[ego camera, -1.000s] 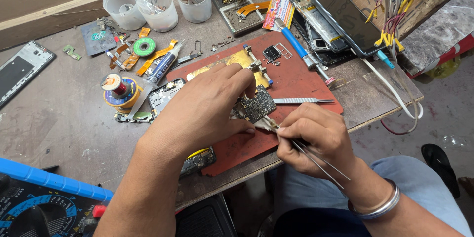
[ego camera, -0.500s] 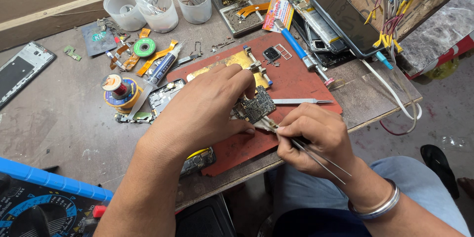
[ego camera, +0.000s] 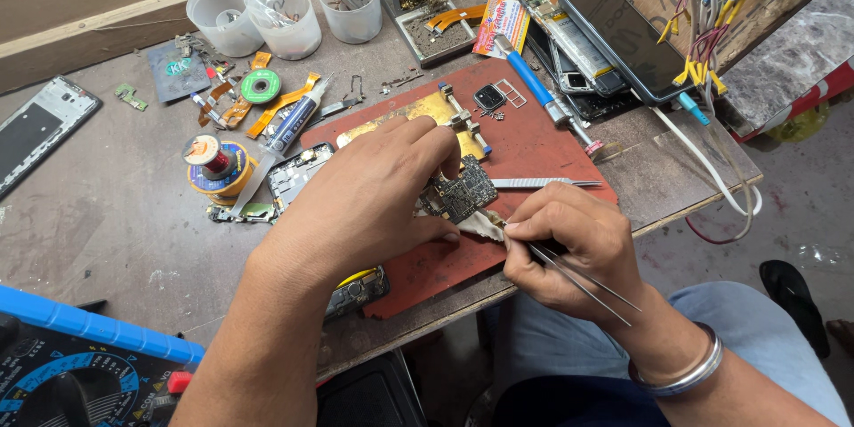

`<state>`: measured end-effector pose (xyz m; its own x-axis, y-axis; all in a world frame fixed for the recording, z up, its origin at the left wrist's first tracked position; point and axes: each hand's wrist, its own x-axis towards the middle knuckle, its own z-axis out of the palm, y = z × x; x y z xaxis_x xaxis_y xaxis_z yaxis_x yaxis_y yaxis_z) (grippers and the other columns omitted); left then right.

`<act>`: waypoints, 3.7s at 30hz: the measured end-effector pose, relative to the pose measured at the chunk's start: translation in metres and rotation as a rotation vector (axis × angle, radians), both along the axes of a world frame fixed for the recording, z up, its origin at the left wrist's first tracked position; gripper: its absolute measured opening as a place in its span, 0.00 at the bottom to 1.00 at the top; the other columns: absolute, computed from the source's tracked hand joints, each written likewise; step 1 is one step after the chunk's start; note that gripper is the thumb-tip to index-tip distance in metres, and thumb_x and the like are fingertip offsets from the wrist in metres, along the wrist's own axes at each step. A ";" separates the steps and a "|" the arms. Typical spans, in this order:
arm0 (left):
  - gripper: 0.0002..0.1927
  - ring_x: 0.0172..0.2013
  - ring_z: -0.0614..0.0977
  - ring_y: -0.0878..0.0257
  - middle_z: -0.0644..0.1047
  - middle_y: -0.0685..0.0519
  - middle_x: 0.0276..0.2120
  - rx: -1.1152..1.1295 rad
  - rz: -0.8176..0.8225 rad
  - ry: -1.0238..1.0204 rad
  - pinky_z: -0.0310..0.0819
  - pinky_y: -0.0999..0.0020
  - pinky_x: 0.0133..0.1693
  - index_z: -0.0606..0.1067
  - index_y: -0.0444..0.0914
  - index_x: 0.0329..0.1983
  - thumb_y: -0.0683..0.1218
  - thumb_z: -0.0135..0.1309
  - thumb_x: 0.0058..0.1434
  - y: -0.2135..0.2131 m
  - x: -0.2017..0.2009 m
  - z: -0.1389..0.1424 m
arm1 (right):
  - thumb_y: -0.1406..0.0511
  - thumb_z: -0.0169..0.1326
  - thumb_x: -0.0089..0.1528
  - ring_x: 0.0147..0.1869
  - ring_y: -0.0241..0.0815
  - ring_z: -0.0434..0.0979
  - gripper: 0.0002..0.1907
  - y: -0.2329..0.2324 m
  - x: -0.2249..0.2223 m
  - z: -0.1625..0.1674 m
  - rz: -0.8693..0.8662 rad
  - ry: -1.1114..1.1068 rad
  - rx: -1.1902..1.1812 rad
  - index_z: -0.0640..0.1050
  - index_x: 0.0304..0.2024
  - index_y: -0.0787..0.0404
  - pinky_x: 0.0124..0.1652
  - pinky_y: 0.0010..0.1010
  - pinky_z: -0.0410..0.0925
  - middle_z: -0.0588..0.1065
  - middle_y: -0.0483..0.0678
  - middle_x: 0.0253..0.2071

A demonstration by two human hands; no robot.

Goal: The person works on a disassembled smartphone motherboard at a repair bench, holding the board steady with one hand while using tweezers to scrape and clean its surface and components. They reposition the board repeatedly and later probe it with multimeter leads connected to a digital multimeter.

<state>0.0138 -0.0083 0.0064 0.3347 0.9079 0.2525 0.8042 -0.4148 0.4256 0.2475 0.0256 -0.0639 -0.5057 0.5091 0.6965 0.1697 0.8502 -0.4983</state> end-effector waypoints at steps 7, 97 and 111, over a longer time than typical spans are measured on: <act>0.29 0.47 0.78 0.48 0.77 0.50 0.39 0.006 -0.004 -0.005 0.71 0.53 0.45 0.72 0.39 0.39 0.52 0.74 0.37 0.000 -0.001 0.000 | 0.77 0.61 0.51 0.35 0.37 0.81 0.11 0.000 -0.001 0.000 -0.021 0.009 0.017 0.75 0.33 0.62 0.33 0.24 0.73 0.77 0.47 0.33; 0.14 0.44 0.77 0.52 0.77 0.52 0.36 0.739 0.722 0.045 0.65 0.54 0.50 0.77 0.40 0.36 0.55 0.63 0.61 -0.053 0.060 -0.050 | 0.63 0.58 0.59 0.73 0.63 0.63 0.37 0.040 -0.004 -0.015 -0.169 0.036 -0.027 0.64 0.69 0.71 0.69 0.46 0.57 0.66 0.67 0.68; 0.14 0.45 0.76 0.53 0.77 0.53 0.36 0.715 0.794 -0.036 0.66 0.55 0.51 0.77 0.40 0.36 0.55 0.59 0.65 -0.056 0.054 -0.058 | 0.63 0.57 0.59 0.75 0.62 0.61 0.39 0.039 -0.006 -0.012 -0.156 0.018 0.000 0.63 0.70 0.71 0.70 0.45 0.55 0.64 0.67 0.69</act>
<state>0.0683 -0.0647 -0.0515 -0.3052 0.5004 0.8102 0.9457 0.0595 0.3195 0.2410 0.0647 -0.0756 -0.4077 0.5805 0.7049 0.2911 0.8143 -0.5023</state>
